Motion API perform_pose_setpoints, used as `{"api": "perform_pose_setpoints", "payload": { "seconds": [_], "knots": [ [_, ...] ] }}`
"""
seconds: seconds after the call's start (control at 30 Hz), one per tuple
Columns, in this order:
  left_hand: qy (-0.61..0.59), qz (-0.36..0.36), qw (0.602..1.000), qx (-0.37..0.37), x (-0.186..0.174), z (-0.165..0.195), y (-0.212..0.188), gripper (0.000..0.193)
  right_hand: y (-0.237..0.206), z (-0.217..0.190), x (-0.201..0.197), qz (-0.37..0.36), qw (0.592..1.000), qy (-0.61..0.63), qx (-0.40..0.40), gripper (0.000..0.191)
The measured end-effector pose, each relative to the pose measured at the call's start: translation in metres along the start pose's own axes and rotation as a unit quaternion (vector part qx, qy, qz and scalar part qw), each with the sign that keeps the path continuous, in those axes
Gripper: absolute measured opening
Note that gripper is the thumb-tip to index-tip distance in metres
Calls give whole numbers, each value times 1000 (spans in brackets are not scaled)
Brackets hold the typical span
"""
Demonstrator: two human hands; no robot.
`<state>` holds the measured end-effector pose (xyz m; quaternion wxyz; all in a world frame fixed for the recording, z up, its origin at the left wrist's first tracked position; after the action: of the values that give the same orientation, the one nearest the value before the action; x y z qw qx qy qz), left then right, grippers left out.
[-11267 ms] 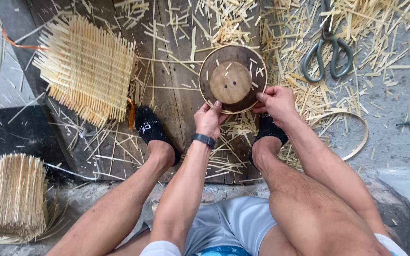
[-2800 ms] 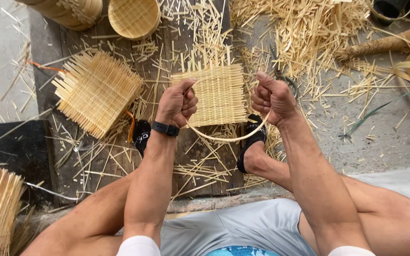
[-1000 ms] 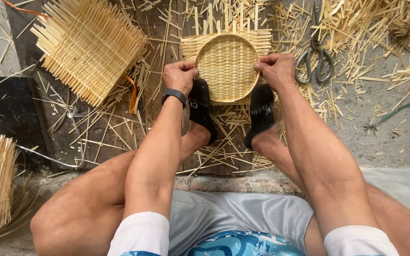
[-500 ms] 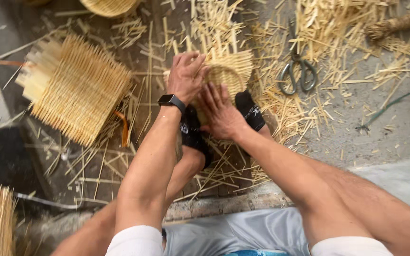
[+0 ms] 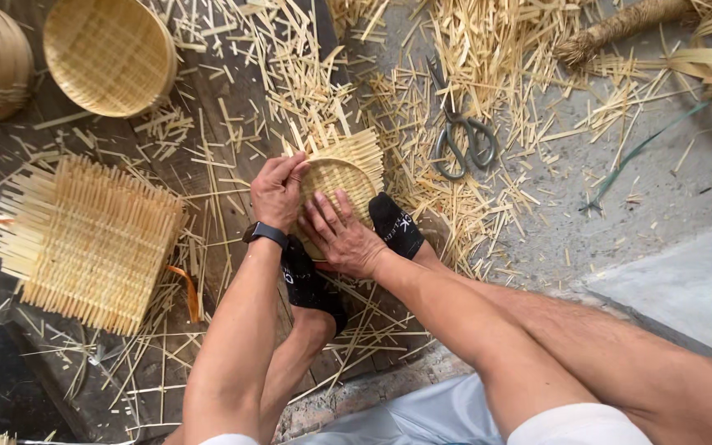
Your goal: The person sits on the floor assembling round bamboo sieves: they press a woven bamboo disc into a bamboo rim, trim the protruding ends with scissors, shape the rim over a round wooden form, and set finished sieves aside with a stack of completed ones nearby.
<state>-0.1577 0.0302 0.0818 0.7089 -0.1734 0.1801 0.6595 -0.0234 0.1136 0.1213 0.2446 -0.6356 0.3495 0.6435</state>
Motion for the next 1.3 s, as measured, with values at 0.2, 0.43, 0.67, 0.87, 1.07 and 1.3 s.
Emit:
{"api": "perform_pose_setpoints", "payload": {
  "seconds": [0.2,0.43,0.67,0.87,1.07,1.3],
  "knots": [
    [154,50,981,108,1,31,-8,17,1,1,0,-11,998,53,17,86],
    [192,62,971,128,1,34,-11,20,1,-1,12,-2,1000,25,0,76],
    [69,32,996,54,1,9,-3,22,0,-4,4,30,999,-5,15,67],
    [-132,-79,985,-82,18,-26,6,27,4,-1,-1,1,996,66,55,66],
    [17,-89,995,-42,14,-18,15,27,11,1,-26,27,997,32,63,61],
    [79,-103,992,10,16,-5,15,29,43,129,-12,-34,941,226,249,47]
  ]
}}
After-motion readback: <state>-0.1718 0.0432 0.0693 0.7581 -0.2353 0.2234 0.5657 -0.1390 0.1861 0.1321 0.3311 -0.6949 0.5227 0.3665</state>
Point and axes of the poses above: each hand's wrist, its own y-axis towards the middle knuckle, its own x-axis out of the palm, z = x × y, the point moved 10 cm from there along y, towards the middle knuckle, and after that the axes turned 1 degree about z, right-handed, at the moved point
